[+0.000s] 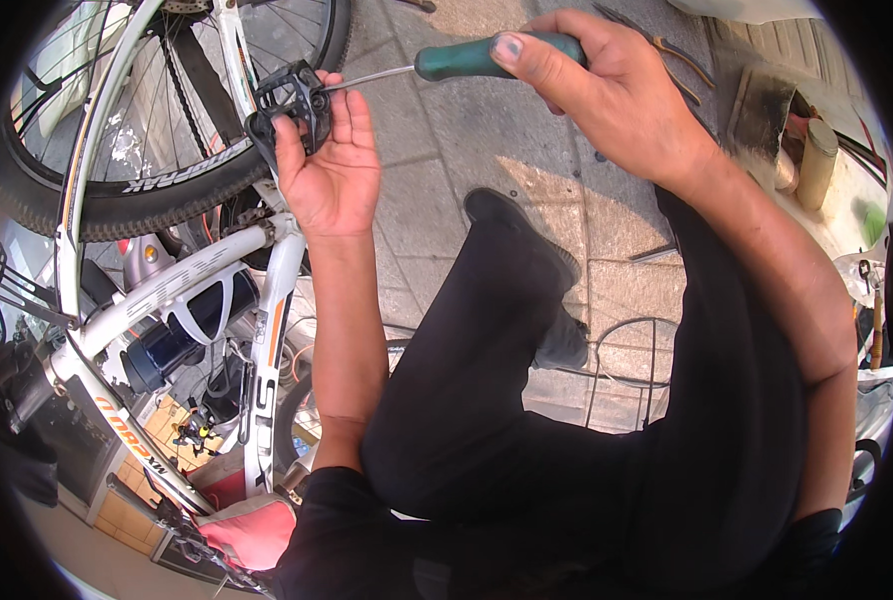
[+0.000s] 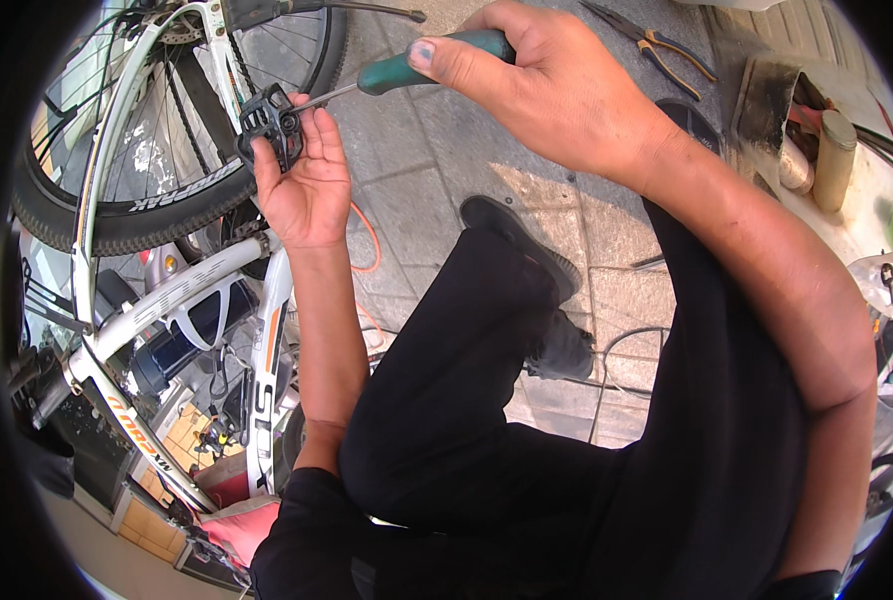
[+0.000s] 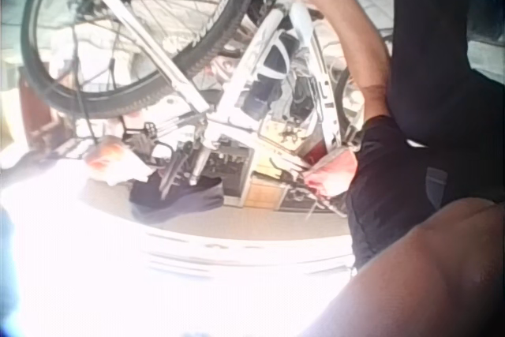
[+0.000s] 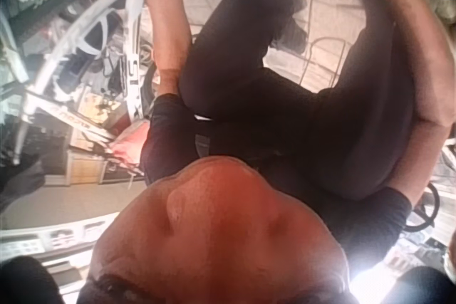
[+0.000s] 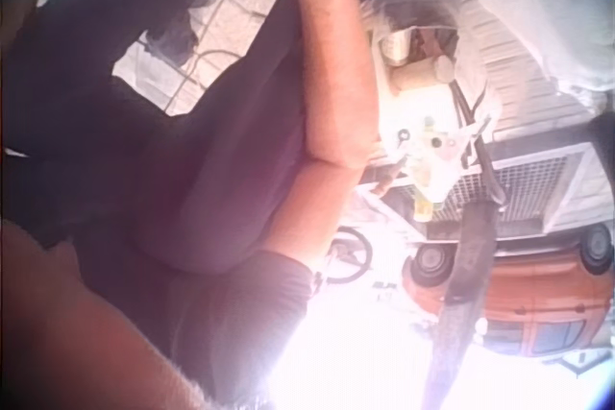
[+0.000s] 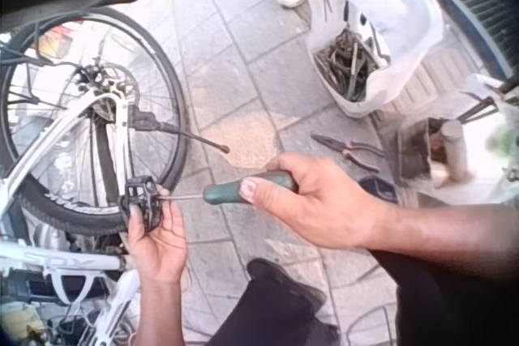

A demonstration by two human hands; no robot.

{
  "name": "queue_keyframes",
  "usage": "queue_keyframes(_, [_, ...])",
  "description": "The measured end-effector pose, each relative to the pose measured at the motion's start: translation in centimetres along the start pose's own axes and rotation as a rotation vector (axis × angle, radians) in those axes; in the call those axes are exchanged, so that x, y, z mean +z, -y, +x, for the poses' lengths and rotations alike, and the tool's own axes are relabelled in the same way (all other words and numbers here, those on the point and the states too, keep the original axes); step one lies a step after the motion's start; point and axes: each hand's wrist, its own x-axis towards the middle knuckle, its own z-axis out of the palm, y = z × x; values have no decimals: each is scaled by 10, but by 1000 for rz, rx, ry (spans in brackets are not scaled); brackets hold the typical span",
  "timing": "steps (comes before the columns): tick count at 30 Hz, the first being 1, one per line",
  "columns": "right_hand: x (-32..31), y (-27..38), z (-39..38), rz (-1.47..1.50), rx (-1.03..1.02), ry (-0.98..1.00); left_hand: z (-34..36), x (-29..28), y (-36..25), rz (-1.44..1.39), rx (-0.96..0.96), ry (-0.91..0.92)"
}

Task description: The person sits on the ground and uses a screwdriver and pliers to adjust and tighten components of a bicycle pedal attached to a white bicycle frame.

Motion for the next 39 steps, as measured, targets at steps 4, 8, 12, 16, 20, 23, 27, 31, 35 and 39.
queue_keyframes(4, [4,-9,-1,23,6,-28,2,1,3,7,12,-8])
queue_keyframes(8, [5,-5,1,-27,100,0,2,1,2,-19,1,-8])
queue_keyframes(12, [0,10,6,-27,260,78,2,0,0,-36,-10,-11])
queue_keyframes(16, [7,5,-1,40,61,70,1,1,0,-29,-2,-28])
queue_keyframes(20, [-5,-3,6,43,1,207,1,-1,0,-31,-2,-33])
queue_keyframes(23, [5,-18,6,-61,-128,179,2,0,3,-37,-12,-40])
queue_keyframes(27, [12,-16,7,-48,-70,210,0,-1,1,-46,-18,-48])
queue_keyframes(31, [12,-16,8,-5,-32,217,0,-3,1,-37,-18,-34])
queue_keyframes(35, [11,-13,6,23,-1,228,0,-2,0,-39,-18,-57])
queue_keyframes(39, [16,-19,6,26,-25,157,-1,-1,1,-35,-30,-53])
